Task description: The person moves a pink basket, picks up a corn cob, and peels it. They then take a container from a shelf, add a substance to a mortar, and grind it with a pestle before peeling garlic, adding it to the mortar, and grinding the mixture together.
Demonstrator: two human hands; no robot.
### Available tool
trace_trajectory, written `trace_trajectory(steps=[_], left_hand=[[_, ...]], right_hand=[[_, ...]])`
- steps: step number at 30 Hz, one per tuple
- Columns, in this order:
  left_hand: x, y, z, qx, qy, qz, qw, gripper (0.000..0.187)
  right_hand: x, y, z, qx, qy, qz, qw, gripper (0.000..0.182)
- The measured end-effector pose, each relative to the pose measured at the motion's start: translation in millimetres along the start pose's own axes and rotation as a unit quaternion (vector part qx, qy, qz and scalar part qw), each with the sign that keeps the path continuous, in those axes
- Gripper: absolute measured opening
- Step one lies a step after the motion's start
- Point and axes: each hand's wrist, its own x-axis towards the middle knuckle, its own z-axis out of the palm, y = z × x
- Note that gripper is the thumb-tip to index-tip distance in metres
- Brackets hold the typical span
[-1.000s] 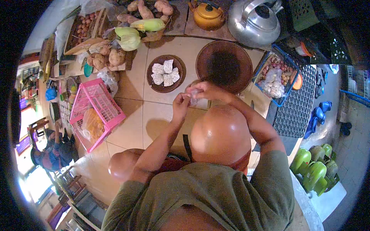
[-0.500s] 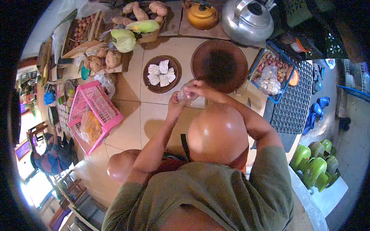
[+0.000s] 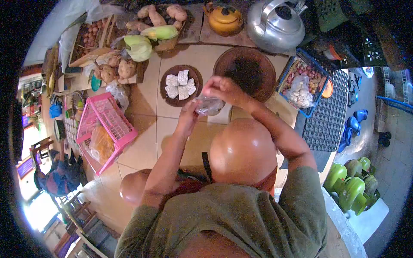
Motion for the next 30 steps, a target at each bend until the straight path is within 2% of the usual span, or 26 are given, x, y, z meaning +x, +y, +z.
trace_trajectory(steps=[1, 3, 5, 6, 7, 8, 10, 11, 12, 13, 14, 15, 16, 17, 18, 19, 20, 21, 23, 25, 26, 28, 30], left_hand=[[2, 7, 7, 0.001, -0.007, 0.006, 1.000, 0.017], [-1, 21, 22, -0.029, -0.008, 0.057, 0.998, 0.021], [-2, 41, 38, -0.019, -0.010, 0.088, 0.996, 0.025], [1, 46, 42, 0.060, -0.041, 0.148, 0.986, 0.025], [-1, 51, 47, 0.139, -0.071, 0.203, 0.967, 0.025], [-13, 64, 60, 0.204, -0.073, 0.202, 0.955, 0.023], [-16, 64, 60, 0.216, -0.074, 0.202, 0.952, 0.021], [-16, 66, 60, 0.229, -0.076, 0.203, 0.949, 0.018], [-12, 64, 56, 0.238, -0.016, 0.286, 0.928, 0.021], [-12, 68, 51, 0.239, -0.013, 0.288, 0.927, 0.021], [-12, 73, 42, 0.205, 0.095, 0.303, 0.926, 0.024], [-12, 79, 33, 0.169, 0.200, 0.316, 0.912, 0.026], [3, 70, 17, 0.119, 0.203, 0.289, 0.928, 0.040], [7, 66, 12, 0.119, 0.209, 0.290, 0.926, 0.040], [10, 61, 6, -0.011, 0.089, 0.169, 0.982, 0.047], [6, 66, 8, -0.140, -0.035, 0.039, 0.989, 0.055], [-5, 73, 17, -0.175, -0.080, -0.047, 0.980, 0.066], [-3, 68, 20, -0.175, -0.079, -0.045, 0.980, 0.066], [2, 60, 27, -0.317, -0.205, -0.043, 0.925, 0.067], [2, 58, 29, -0.312, -0.217, -0.034, 0.924, 0.064], [1, 58, 31, -0.303, -0.207, -0.033, 0.930, 0.063], [-1, 57, 33, -0.296, -0.194, -0.031, 0.935, 0.061], [0, 58, 32, -0.306, -0.206, -0.029, 0.929, 0.057]], right_hand=[[2, -8, -1, -0.007, 0.004, -0.006, 1.000, 0.016], [-4, -22, 9, -0.268, -0.070, -0.081, 0.957, 0.017], [-7, -40, 15, -0.327, -0.051, -0.058, 0.942, 0.020], [-2, -40, 14, -0.486, -0.102, 0.004, 0.868, 0.022], [1, -38, 13, -0.625, -0.150, 0.067, 0.763, 0.025], [2, -37, 12, -0.626, -0.152, 0.065, 0.763, 0.025], [1, -34, 8, -0.517, -0.090, 0.033, 0.850, 0.039], [2, -31, 5, -0.519, -0.091, 0.030, 0.849, 0.039], [2, -26, 3, -0.534, -0.071, -0.070, 0.840, 0.048], [2, -23, 2, -0.541, -0.051, -0.168, 0.822, 0.059], [-2, -38, 6, -0.541, -0.054, -0.171, 0.822, 0.059], [-8, -56, 7, -0.481, -0.082, -0.092, 0.868, 0.066], [-12, -68, 9, -0.448, -0.101, -0.053, 0.887, 0.070], [-15, -79, 11, -0.415, -0.116, -0.013, 0.902, 0.074], [-16, -85, 11, -0.400, -0.139, -0.092, 0.901, 0.076], [-17, -88, 12, -0.381, -0.161, -0.170, 0.894, 0.078], [-17, -89, 12, -0.380, -0.163, -0.173, 0.894, 0.078], [-19, -90, 11, -0.378, -0.168, -0.141, 0.899, 0.073], [-19, -88, 9, -0.380, -0.173, -0.107, 0.902, 0.069], [-16, -78, 6, -0.377, -0.108, -0.129, 0.911, 0.052], [-16, -78, 5, -0.378, -0.108, -0.127, 0.911, 0.052], [-15, -79, 4, -0.298, -0.101, -0.166, 0.935, 0.038], [-12, -72, 4, -0.277, -0.096, -0.156, 0.943, 0.033]])
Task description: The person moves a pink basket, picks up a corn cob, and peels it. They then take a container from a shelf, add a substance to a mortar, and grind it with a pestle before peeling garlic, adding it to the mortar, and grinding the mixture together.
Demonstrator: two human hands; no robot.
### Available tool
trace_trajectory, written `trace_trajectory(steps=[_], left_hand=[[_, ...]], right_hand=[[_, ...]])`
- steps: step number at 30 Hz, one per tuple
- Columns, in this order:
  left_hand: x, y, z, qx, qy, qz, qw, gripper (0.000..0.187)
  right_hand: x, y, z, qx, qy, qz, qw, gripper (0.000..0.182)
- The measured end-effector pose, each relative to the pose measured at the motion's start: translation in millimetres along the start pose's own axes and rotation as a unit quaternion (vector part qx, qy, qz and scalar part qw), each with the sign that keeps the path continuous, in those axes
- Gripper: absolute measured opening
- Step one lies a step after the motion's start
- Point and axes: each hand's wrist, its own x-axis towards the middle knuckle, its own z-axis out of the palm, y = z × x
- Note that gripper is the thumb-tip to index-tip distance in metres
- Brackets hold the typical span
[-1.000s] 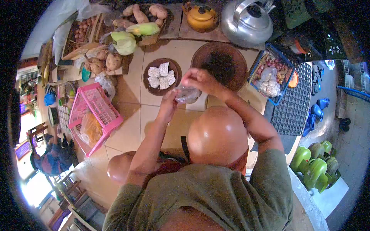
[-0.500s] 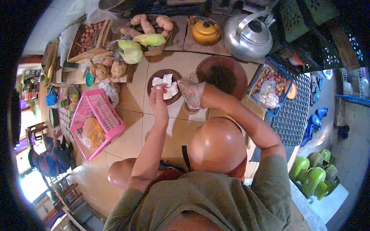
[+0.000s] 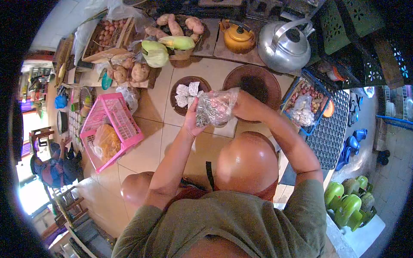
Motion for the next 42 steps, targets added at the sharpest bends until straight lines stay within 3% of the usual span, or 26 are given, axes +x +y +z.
trace_trajectory(steps=[2, 4, 5, 7, 8, 9, 11, 12, 16, 18, 19, 21, 24, 25, 27, 28, 30, 31, 33, 34, 36, 41, 42], left_hand=[[-1, 2, 3, -0.014, -0.006, 0.000, 1.000, 0.057], [0, 0, 4, -0.029, -0.010, -0.002, 1.000, 0.056], [2, -2, 4, -0.038, -0.013, 0.011, 0.999, 0.053], [7, -5, 2, -0.047, -0.016, 0.024, 0.998, 0.051], [9, -5, -1, -0.063, 0.030, 0.043, 0.997, 0.047], [9, -3, -4, -0.079, 0.077, 0.062, 0.992, 0.044], [8, -1, -12, -0.046, 0.056, 0.073, 0.995, 0.041], [9, -1, -15, -0.009, 0.029, 0.079, 0.996, 0.038], [8, -10, -12, 0.013, 0.103, 0.116, 0.988, 0.037], [9, -12, -22, 0.026, 0.104, 0.115, 0.988, 0.036], [7, -11, -20, 0.026, 0.103, 0.116, 0.988, 0.036], [2, -9, -14, -0.039, 0.099, 0.097, 0.990, 0.036], [4, -15, -22, -0.105, 0.076, 0.092, 0.987, 0.037], [6, -19, -22, -0.105, 0.074, 0.089, 0.988, 0.037], [7, -30, -24, -0.107, 0.056, 0.091, 0.989, 0.038], [9, -35, -25, -0.051, 0.080, 0.074, 0.993, 0.042], [11, -45, -27, -0.085, 0.099, 0.039, 0.991, 0.045], [10, -47, -25, -0.117, 0.117, 0.005, 0.986, 0.048], [8, -50, -22, -0.109, 0.127, -0.002, 0.986, 0.049], [8, -52, -21, -0.102, 0.135, -0.006, 0.986, 0.050], [9, -53, -27, -0.092, 0.134, -0.025, 0.986, 0.049], [8, -60, -41, -0.083, 0.083, -0.034, 0.992, 0.047], [8, -62, -40, -0.082, 0.103, -0.017, 0.991, 0.046]], right_hand=[[3, -10, 2, 0.020, 0.006, 0.013, 1.000, 0.028], [4, -23, 10, 0.079, -0.061, 0.257, 0.961, 0.022], [6, -20, 15, 0.080, -0.060, 0.258, 0.961, 0.022], [11, -8, 24, -0.244, -0.016, 0.134, 0.960, 0.017], [13, -5, 22, -0.202, 0.028, 0.067, 0.977, 0.020], [15, -1, 21, -0.201, 0.025, 0.064, 0.977, 0.020], [20, -15, 19, -0.035, 0.062, -0.022, 0.997, 0.022], [20, -11, 19, -0.008, 0.046, -0.002, 0.999, 0.023], [23, -4, 25, -0.082, 0.077, 0.005, 0.994, 0.019], [28, -17, 22, -0.197, 0.089, -0.154, 0.964, 0.016], [26, 0, 26, -0.197, 0.088, -0.154, 0.964, 0.016], [20, 47, 39, -0.229, 0.015, -0.038, 0.973, 0.017], [16, 49, 38, -0.191, 0.040, 0.031, 0.980, 0.020], [15, 51, 39, -0.193, 0.042, 0.033, 0.980, 0.020], [15, 54, 44, -0.224, 0.028, -0.078, 0.971, 0.015], [14, 51, 44, -0.225, 0.028, -0.076, 0.971, 0.015], [12, 47, 44, -0.182, -0.065, 0.015, 0.981, 0.018], [13, 45, 43, -0.181, -0.064, 0.017, 0.981, 0.018], [14, 42, 39, -0.218, -0.112, 0.115, 0.963, 0.018], [12, 44, 39, -0.219, -0.112, 0.119, 0.962, 0.018], [8, 47, 37, -0.220, -0.092, 0.007, 0.971, 0.013], [3, 79, 49, -0.223, -0.064, -0.002, 0.973, 0.012], [3, 86, 50, -0.256, -0.073, 0.045, 0.963, 0.011]])
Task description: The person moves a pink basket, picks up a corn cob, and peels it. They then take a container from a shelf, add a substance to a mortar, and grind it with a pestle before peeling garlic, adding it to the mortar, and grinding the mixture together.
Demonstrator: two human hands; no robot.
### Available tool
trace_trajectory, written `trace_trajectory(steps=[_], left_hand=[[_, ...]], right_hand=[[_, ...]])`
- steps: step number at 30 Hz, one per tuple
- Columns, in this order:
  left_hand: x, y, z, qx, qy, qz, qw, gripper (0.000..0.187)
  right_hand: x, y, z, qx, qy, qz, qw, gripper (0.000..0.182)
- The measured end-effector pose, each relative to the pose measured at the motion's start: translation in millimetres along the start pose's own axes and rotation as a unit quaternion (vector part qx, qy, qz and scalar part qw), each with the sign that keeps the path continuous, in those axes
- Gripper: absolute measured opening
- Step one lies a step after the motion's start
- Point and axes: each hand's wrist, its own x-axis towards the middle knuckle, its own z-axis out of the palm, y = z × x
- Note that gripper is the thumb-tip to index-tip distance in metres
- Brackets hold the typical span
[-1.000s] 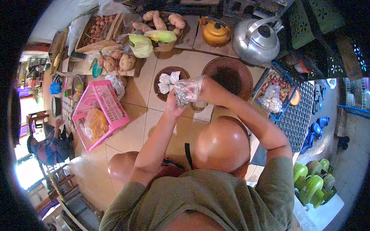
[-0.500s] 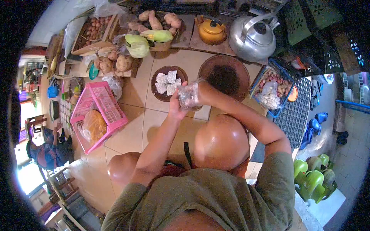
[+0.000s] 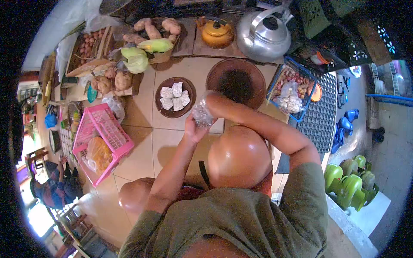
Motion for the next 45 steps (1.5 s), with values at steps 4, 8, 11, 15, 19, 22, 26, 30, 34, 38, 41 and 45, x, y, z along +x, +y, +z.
trace_trajectory(steps=[4, 8, 11, 15, 19, 22, 26, 30, 34, 38, 41, 45], left_hand=[[9, -11, -4, -0.013, -0.021, 0.041, 0.999, 0.044], [13, -15, -11, 0.015, 0.036, 0.023, 0.999, 0.045], [11, -14, -18, 0.100, 0.038, 0.030, 0.994, 0.043], [11, -11, -21, 0.094, 0.040, 0.031, 0.994, 0.040], [16, -10, -58, 0.107, 0.054, 0.041, 0.992, 0.037], [5, 1, -71, 0.037, 0.059, 0.023, 0.997, 0.036], [-7, 2, -62, 0.049, 0.090, 0.038, 0.994, 0.033], [-8, 3, -62, 0.022, 0.080, 0.034, 0.996, 0.033], [-16, 7, -71, 0.060, 0.103, 0.039, 0.992, 0.040], [-29, 7, -54, 0.041, 0.085, 0.041, 0.995, 0.039], [-31, 3, -47, 0.025, 0.127, 0.058, 0.990, 0.026], [-23, 0, -50, 0.079, 0.111, 0.031, 0.990, 0.032]], right_hand=[[-3, -6, 4, 0.045, -0.017, -0.038, 0.998, 0.007], [-7, -1, 8, 0.043, 0.001, -0.003, 0.999, 0.008], [-1, 0, 9, 0.011, -0.041, 0.153, 0.987, 0.013], [-5, -9, -12, 0.076, -0.012, 0.069, 0.995, 0.016], [-14, -18, -50, 0.235, -0.030, 0.067, 0.969, 0.018], [-25, 2, -81, 0.342, 0.075, 0.170, 0.921, 0.016], [-45, 116, -55, 0.184, 0.099, 0.307, 0.928, 0.015], [-49, 153, -16, 0.010, 0.120, 0.331, 0.936, 0.013], [-50, 162, -5, 0.003, 0.215, 0.288, 0.933, 0.014], [-63, 145, -29, 0.069, 0.273, 0.343, 0.896, 0.016], [-83, 137, -38, 0.215, 0.340, 0.316, 0.859, 0.017], [-71, 32, -69, 0.458, 0.296, 0.233, 0.805, 0.018]])
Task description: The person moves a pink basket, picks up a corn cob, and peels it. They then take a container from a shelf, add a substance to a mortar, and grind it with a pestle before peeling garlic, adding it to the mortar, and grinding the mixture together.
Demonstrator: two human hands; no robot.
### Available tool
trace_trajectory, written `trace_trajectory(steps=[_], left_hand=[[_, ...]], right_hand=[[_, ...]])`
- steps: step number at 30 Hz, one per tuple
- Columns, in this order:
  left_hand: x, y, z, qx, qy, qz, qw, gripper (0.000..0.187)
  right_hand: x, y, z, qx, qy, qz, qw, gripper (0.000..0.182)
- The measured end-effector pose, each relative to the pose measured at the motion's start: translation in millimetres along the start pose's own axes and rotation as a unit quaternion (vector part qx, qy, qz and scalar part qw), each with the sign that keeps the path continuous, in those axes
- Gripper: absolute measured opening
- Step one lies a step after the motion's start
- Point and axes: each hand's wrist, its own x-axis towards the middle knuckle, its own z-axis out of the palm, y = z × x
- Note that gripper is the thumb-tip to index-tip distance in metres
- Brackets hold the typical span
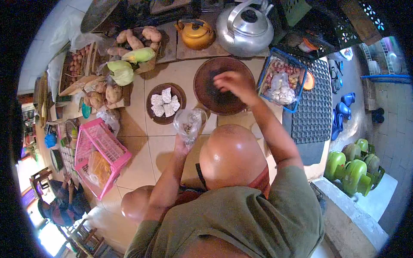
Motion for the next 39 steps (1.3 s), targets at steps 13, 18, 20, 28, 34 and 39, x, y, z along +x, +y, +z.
trace_trajectory(steps=[13, 18, 20, 28, 34, 39], left_hand=[[15, -10, 36, 0.025, -0.068, 0.049, 0.996, 0.034], [18, -16, 30, 0.016, -0.047, 0.024, 0.998, 0.034], [19, -15, 27, 0.015, -0.062, 0.027, 0.998, 0.034], [25, 1, -12, 0.074, -0.025, 0.087, 0.993, 0.033], [14, 2, -29, -0.020, -0.036, 0.039, 0.998, 0.027], [3, 7, -19, -0.043, -0.015, 0.030, 0.998, 0.029]], right_hand=[[-8, 9, 103, -0.539, -0.280, -0.228, 0.761, 0.010], [-12, 16, 104, -0.524, -0.282, -0.223, 0.772, 0.012], [-12, 15, 102, -0.514, -0.284, -0.201, 0.784, 0.013], [5, -14, 44, -0.225, -0.244, -0.131, 0.934, 0.024], [63, 81, -49, -0.471, -0.087, -0.045, 0.877, 0.025], [42, 65, -31, -0.433, -0.084, -0.074, 0.895, 0.049]])
